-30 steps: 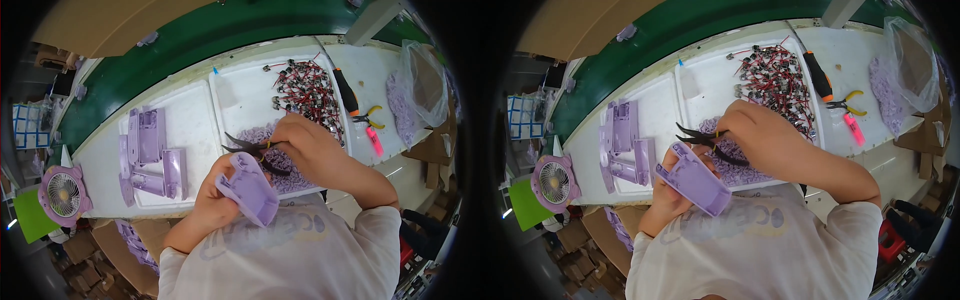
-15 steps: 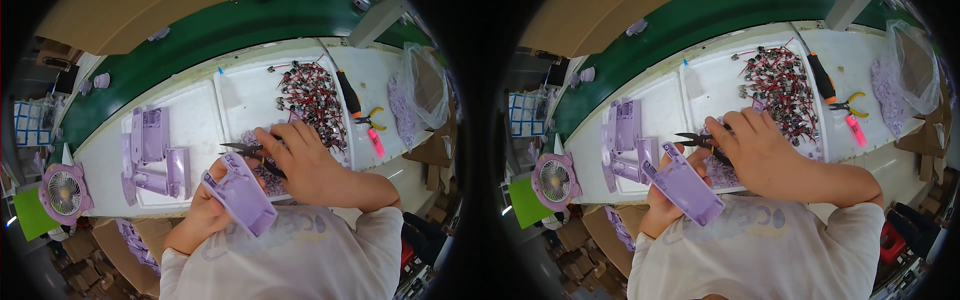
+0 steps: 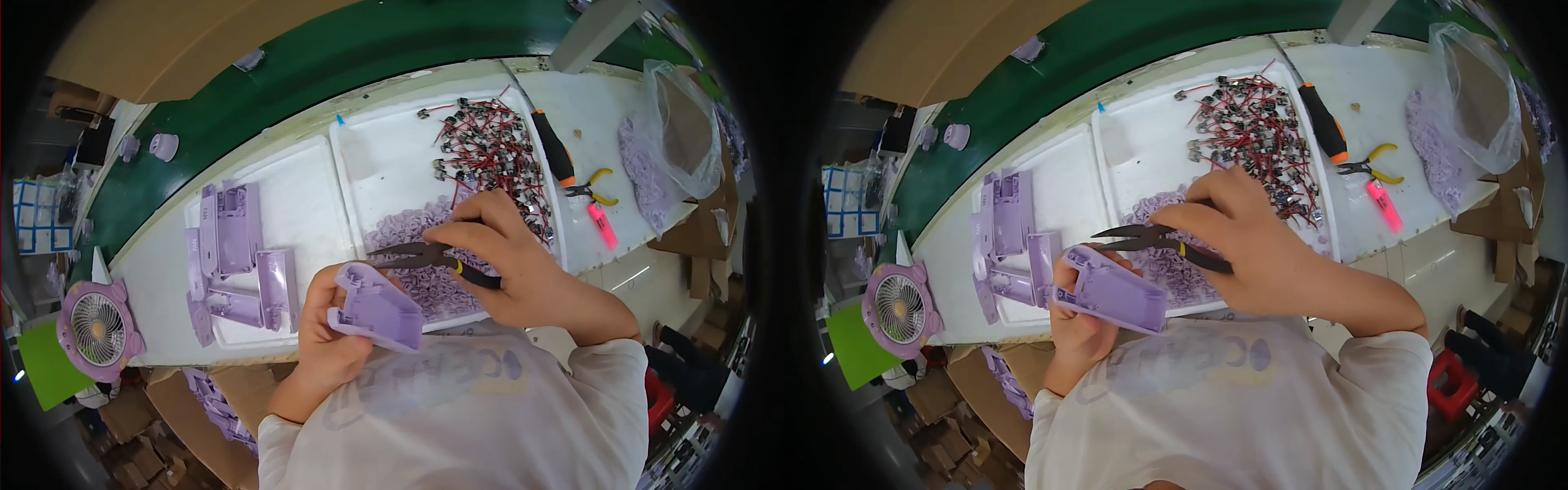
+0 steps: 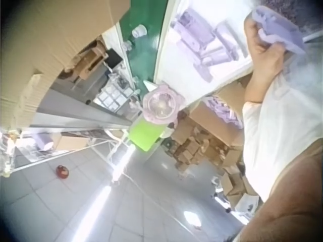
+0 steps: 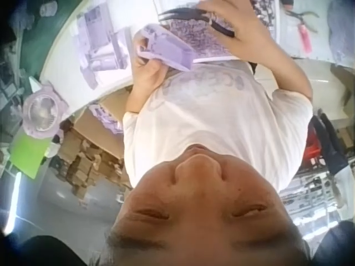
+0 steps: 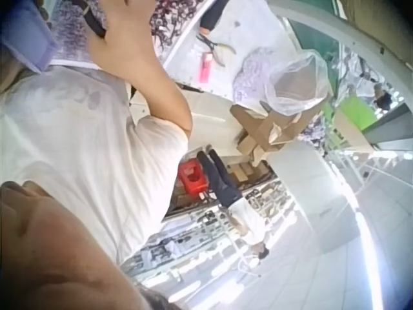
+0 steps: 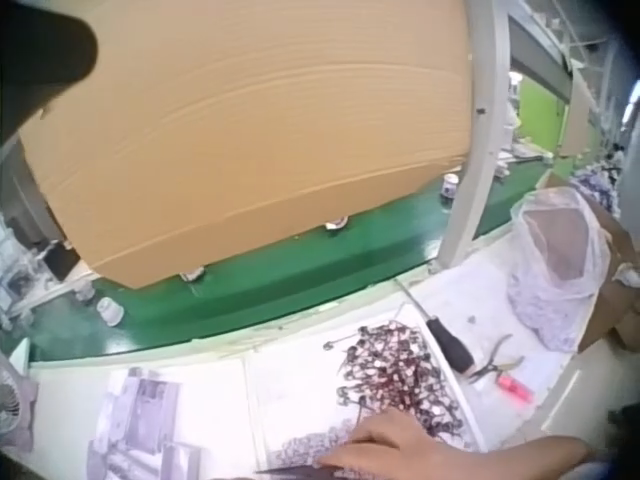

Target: The person assembles a portable fan by installing internal circuitry and wires into the fan housing, securing components with screws using a screwdriver and pliers.

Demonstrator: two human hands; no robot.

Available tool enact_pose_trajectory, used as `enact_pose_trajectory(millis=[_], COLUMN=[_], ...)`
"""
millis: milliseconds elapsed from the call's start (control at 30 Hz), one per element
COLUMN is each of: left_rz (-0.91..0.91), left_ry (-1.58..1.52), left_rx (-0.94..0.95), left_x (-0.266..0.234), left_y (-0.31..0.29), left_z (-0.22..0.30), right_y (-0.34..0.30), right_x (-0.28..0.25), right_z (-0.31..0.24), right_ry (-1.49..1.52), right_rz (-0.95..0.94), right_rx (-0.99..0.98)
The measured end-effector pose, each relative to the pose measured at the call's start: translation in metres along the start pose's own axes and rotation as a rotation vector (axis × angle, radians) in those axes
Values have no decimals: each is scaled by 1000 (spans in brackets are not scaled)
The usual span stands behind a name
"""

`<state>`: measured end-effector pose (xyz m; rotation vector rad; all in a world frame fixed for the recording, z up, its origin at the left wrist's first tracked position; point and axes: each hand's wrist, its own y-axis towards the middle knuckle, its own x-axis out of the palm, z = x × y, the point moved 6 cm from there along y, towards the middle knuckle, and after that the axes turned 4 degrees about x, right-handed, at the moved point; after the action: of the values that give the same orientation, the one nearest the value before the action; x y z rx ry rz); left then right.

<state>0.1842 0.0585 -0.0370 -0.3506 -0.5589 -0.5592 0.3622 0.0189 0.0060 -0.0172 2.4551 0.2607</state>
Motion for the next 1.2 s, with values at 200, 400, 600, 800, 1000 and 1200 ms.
enact_pose_trajectory(millis=[200,400,600,800,1000,1200], left_rz=[5,-220,-289,-286,-312,-327], left_ry=[39,19,117,126,145,175], left_rx=[-1,109,170,161,165,174], left_x=[-1,-3,-1,-1,3,5], left_y=[-1,-2,-2,-5,-5,-4], left_z=[-1,0,4,2,4,5], right_y=[-6,-4,0,0,1,1], right_x=[0,-10,-11,-8,-9,-9], right_z=[4,-12,-17,-19,-21,-21], right_ry=[136,-69,-121,-132,-110,-131], right_rz=[77,101,100,73,88,120], right_rx=[-16,-55,-88,-119,-99,-149])
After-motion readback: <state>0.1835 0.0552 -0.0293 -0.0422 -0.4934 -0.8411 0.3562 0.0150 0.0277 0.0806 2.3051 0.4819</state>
